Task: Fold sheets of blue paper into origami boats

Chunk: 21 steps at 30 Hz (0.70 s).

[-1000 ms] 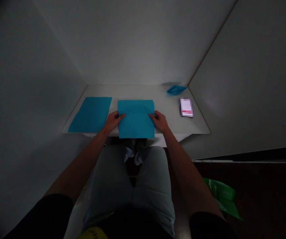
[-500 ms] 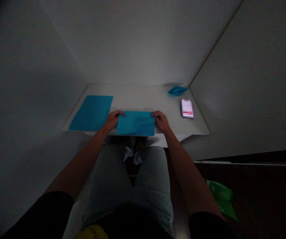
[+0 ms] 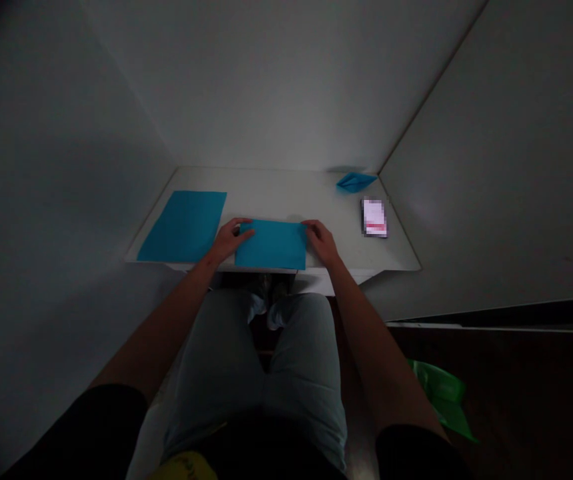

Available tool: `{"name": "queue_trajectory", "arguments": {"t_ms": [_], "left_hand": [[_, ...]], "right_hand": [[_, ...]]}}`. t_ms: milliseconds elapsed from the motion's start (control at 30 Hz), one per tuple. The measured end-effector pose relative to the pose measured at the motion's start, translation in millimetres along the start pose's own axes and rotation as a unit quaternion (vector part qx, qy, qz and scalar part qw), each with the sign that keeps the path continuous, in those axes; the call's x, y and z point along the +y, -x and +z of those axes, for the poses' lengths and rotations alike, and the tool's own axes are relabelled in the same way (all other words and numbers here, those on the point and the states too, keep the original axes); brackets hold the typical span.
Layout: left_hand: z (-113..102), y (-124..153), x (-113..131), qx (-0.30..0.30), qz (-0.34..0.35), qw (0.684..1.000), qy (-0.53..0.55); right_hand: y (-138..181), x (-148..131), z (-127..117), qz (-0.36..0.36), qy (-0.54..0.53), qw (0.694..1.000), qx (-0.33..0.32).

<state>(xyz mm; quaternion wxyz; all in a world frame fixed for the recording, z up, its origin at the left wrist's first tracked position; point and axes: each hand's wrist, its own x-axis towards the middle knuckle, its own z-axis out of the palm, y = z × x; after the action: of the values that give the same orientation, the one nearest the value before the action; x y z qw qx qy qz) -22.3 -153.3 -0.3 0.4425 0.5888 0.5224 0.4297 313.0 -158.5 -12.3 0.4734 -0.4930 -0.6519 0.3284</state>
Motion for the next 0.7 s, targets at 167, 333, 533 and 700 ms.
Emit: {"name": "queue_trajectory", "arguments": {"t_ms": [167, 333, 533, 700], "left_hand": [[0, 0, -1, 0.029, 0.065, 0.992, -0.100], [4, -1, -2, 0.054, 0.092, 0.988, -0.116], [11, 3, -2, 0.013, 0.144, 0.968, -0.203], [16, 12, 9, -0.114, 0.252, 0.897, -0.346]], "right_hand": [[1, 1, 5, 0.008, -0.029, 0.999, -0.036], [0, 4, 5, -0.020, 0.007, 0.999, -0.050], [-1, 10, 4, -0.009, 0.063, 0.998, 0.011], [-2, 11, 5, -0.003, 0.115, 0.993, 0.023]]}}
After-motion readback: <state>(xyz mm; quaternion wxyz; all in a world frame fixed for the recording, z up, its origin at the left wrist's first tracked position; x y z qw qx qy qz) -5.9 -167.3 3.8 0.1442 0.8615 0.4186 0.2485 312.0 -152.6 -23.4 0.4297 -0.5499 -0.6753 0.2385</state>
